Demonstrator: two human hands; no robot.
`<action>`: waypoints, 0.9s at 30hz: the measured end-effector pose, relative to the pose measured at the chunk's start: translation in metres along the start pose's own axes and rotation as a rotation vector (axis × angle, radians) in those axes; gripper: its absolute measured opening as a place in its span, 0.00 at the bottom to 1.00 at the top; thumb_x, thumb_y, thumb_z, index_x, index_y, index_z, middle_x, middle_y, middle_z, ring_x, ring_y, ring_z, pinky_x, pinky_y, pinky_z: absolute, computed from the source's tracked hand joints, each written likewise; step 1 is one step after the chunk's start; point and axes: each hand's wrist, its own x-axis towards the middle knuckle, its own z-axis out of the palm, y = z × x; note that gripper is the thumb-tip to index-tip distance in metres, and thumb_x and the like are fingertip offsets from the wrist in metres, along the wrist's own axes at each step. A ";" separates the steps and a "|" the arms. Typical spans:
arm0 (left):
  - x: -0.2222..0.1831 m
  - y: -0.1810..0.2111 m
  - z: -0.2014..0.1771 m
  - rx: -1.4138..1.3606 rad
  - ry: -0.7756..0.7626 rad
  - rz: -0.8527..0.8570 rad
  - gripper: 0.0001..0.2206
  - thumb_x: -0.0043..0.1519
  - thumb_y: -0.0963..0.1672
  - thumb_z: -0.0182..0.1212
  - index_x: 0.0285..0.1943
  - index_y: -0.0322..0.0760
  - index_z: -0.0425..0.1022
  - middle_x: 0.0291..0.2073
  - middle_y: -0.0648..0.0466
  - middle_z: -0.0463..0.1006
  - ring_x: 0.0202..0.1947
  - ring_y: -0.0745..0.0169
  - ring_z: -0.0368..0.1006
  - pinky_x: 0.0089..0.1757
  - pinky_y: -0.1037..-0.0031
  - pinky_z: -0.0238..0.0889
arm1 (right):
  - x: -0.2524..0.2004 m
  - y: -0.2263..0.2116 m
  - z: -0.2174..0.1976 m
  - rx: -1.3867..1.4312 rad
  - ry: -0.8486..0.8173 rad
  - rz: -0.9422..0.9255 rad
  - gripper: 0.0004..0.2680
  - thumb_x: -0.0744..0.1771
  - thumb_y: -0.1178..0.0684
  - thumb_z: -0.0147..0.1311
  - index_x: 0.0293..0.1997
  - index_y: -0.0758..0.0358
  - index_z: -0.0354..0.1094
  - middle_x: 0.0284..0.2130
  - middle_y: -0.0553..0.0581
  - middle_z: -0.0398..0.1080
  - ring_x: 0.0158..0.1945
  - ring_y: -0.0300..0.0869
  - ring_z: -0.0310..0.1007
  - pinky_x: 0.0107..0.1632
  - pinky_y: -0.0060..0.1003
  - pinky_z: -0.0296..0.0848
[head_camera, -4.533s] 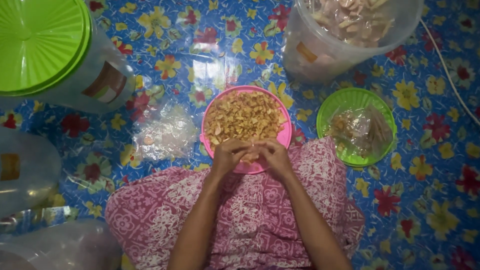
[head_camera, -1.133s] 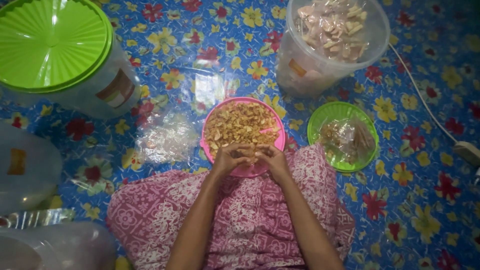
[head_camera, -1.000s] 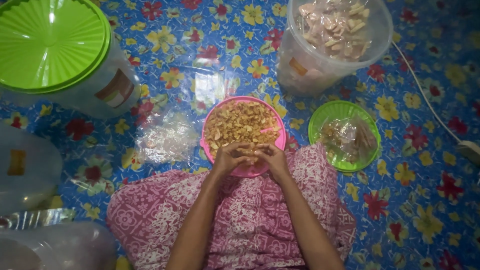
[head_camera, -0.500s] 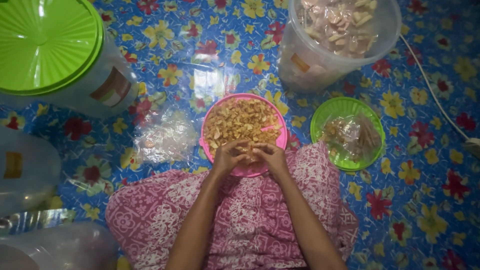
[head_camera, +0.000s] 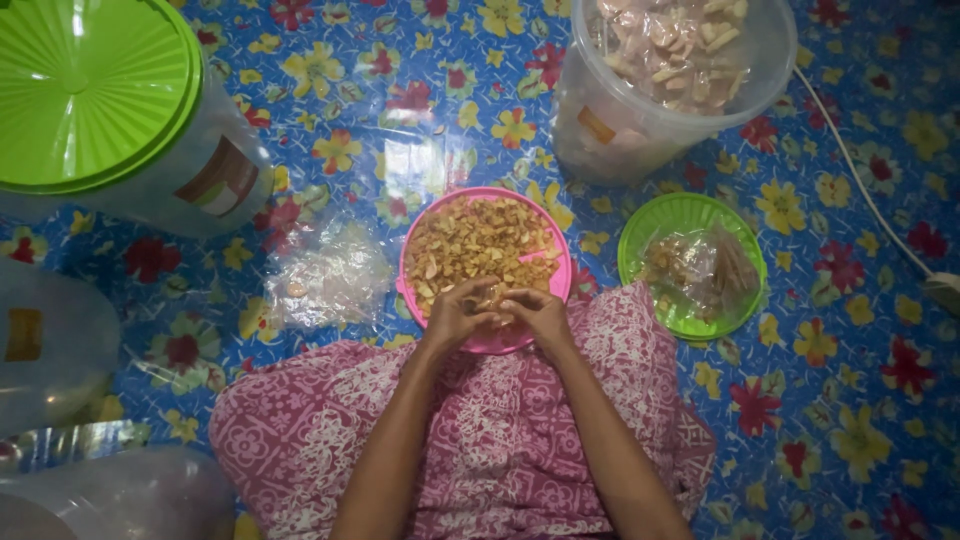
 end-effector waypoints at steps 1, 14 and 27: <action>0.000 -0.003 0.000 0.000 0.000 0.002 0.28 0.38 0.36 0.73 0.50 0.50 0.76 0.37 0.49 0.78 0.41 0.51 0.74 0.41 0.68 0.69 | 0.000 0.000 0.001 0.000 0.001 -0.002 0.10 0.59 0.56 0.64 0.41 0.60 0.74 0.34 0.58 0.75 0.38 0.39 0.72 0.44 0.35 0.70; 0.004 -0.025 0.001 0.059 0.008 0.048 0.28 0.40 0.37 0.73 0.52 0.49 0.75 0.33 0.48 0.77 0.37 0.53 0.74 0.39 0.68 0.67 | -0.011 -0.010 0.005 0.039 -0.114 -0.104 0.14 0.60 0.60 0.61 0.48 0.66 0.69 0.40 0.64 0.72 0.45 0.46 0.71 0.51 0.42 0.67; 0.004 -0.033 -0.006 -0.115 0.067 -0.040 0.07 0.51 0.41 0.68 0.36 0.40 0.79 0.28 0.48 0.79 0.34 0.55 0.76 0.40 0.68 0.68 | -0.013 -0.002 0.004 0.025 -0.060 -0.103 0.16 0.62 0.61 0.56 0.55 0.60 0.63 0.41 0.59 0.72 0.42 0.42 0.71 0.42 0.36 0.74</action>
